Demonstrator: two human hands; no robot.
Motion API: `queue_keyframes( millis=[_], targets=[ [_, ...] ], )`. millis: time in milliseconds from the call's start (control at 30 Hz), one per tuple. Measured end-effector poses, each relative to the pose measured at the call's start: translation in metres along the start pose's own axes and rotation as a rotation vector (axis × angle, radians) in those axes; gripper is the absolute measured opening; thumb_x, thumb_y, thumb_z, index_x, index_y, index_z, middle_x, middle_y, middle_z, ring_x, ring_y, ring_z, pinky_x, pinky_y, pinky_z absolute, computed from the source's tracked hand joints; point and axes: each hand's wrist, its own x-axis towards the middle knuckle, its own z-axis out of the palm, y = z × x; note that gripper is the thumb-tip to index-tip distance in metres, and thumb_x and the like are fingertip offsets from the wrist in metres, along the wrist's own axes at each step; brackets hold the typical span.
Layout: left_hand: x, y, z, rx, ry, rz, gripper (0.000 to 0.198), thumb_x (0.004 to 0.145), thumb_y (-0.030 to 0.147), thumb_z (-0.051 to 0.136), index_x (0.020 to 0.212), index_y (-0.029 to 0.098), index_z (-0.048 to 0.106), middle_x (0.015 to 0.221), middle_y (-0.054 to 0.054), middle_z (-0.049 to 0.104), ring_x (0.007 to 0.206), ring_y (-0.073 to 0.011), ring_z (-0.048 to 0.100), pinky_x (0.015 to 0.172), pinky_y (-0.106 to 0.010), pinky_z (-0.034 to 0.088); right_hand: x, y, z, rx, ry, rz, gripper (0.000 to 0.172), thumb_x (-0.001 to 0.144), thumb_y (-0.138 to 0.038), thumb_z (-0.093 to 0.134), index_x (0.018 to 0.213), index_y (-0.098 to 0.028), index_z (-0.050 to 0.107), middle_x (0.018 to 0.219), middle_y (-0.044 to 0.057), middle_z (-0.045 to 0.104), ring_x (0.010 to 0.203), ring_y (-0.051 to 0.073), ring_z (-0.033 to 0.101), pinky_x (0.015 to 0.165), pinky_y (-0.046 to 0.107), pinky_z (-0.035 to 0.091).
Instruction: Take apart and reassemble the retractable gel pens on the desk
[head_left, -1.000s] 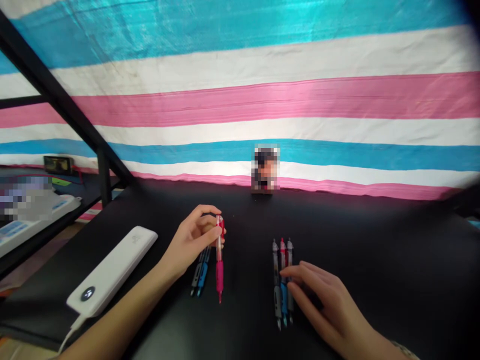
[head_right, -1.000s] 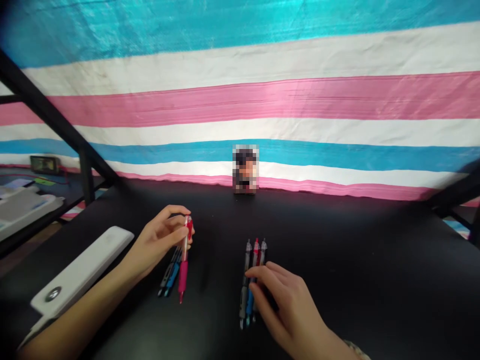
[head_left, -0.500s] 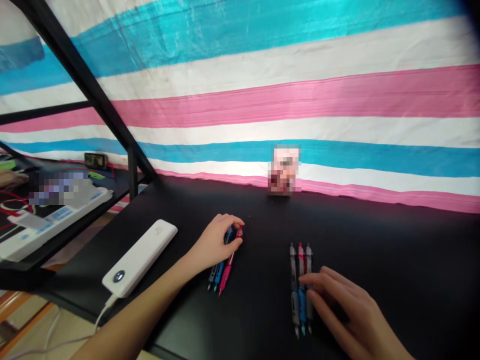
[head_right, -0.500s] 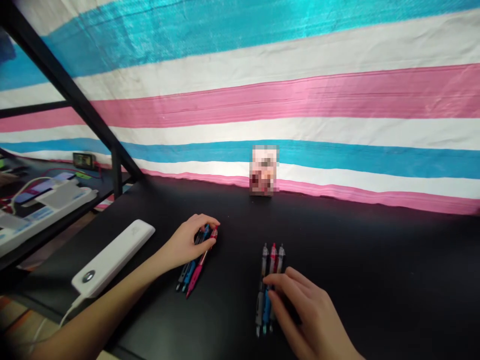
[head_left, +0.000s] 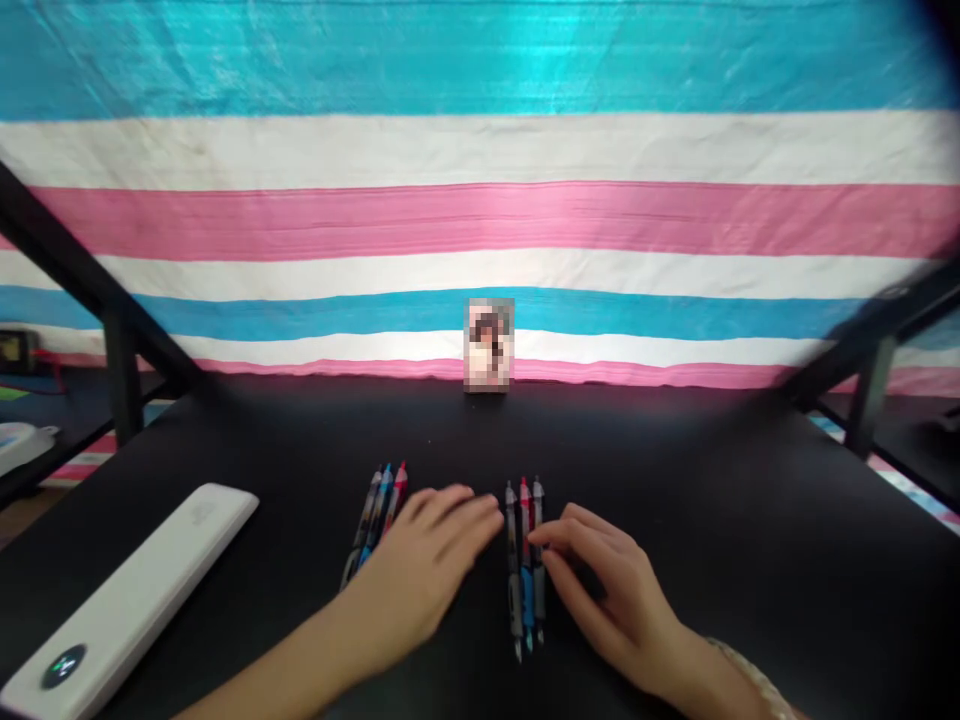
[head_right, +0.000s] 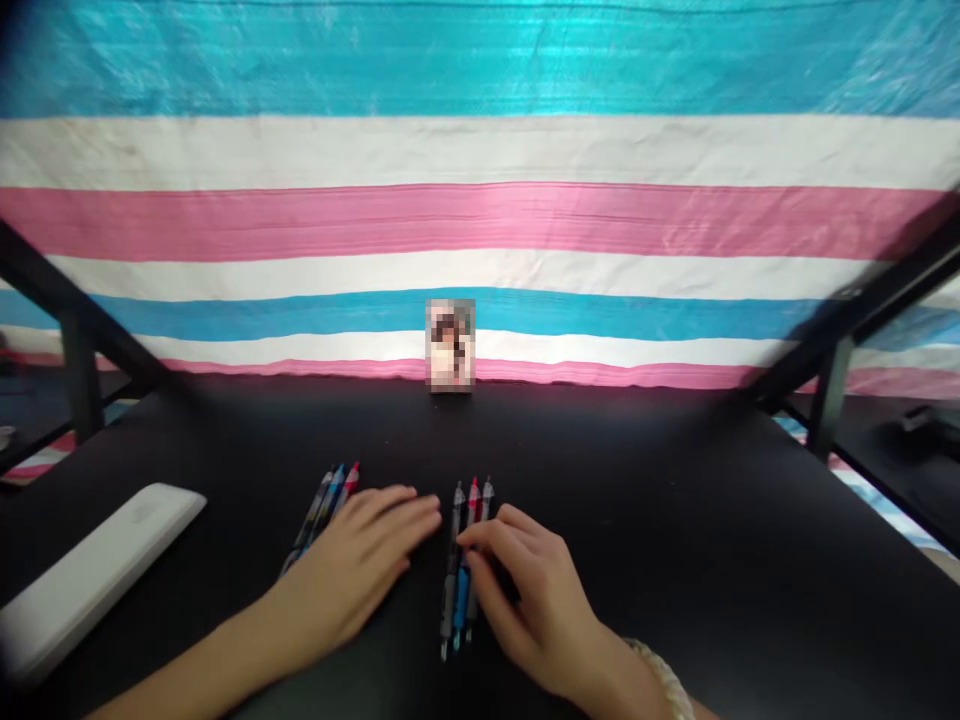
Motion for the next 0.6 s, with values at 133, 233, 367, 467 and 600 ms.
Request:
queue_keyframes(
  millis=[133, 233, 367, 467, 600],
  targets=[
    [0.001, 0.021, 0.008, 0.074, 0.007, 0.241, 0.037, 0.101, 0.008, 0.042, 0.133, 0.016, 0.060, 0.122, -0.009, 0.074, 0.114, -0.0276, 0.062, 0.107, -0.050, 0.041, 0.000, -0.001, -0.002, 0.010, 0.046, -0.014, 0.017, 0.097, -0.010, 0.048, 0.106, -0.020, 0.059, 0.078, 0.004, 0.065, 0.071, 0.019, 0.059, 0.062, 0.031, 0.048],
    [0.001, 0.018, 0.010, 0.086, 0.012, 0.221, 0.033, 0.101, 0.008, 0.044, 0.128, 0.014, 0.063, 0.107, -0.009, 0.077, 0.103, -0.0275, 0.066, 0.101, -0.050, 0.047, -0.001, -0.002, -0.002, 0.027, 0.045, -0.026, 0.018, 0.096, -0.009, 0.048, 0.106, -0.020, 0.059, 0.078, 0.003, 0.065, 0.070, 0.019, 0.057, 0.061, 0.030, 0.047],
    [0.001, 0.012, 0.012, 0.108, 0.035, 0.216, 0.027, 0.096, 0.004, 0.054, 0.114, 0.017, 0.068, 0.098, -0.008, 0.074, 0.097, -0.0245, 0.067, 0.095, -0.047, 0.054, -0.003, -0.002, 0.000, 0.048, 0.028, -0.007, 0.019, 0.097, -0.009, 0.048, 0.109, -0.020, 0.059, 0.079, 0.003, 0.063, 0.071, 0.019, 0.057, 0.062, 0.030, 0.047],
    [0.002, 0.012, 0.011, 0.111, 0.069, 0.221, 0.024, 0.092, 0.000, 0.055, 0.101, 0.018, 0.069, 0.099, -0.008, 0.074, 0.096, -0.0237, 0.068, 0.094, -0.046, 0.056, -0.003, -0.001, 0.000, 0.057, 0.019, -0.001, 0.019, 0.097, -0.010, 0.048, 0.109, -0.019, 0.059, 0.079, 0.003, 0.062, 0.071, 0.018, 0.056, 0.062, 0.030, 0.047],
    [0.001, 0.014, 0.002, 0.083, 0.085, 0.242, 0.028, 0.092, -0.001, 0.054, 0.103, 0.019, 0.069, 0.102, -0.008, 0.076, 0.099, -0.0234, 0.069, 0.103, -0.050, 0.051, 0.000, -0.003, -0.004, 0.038, -0.022, 0.014, 0.017, 0.098, -0.013, 0.048, 0.109, -0.018, 0.060, 0.076, 0.003, 0.062, 0.071, 0.018, 0.055, 0.062, 0.030, 0.046]
  ],
)
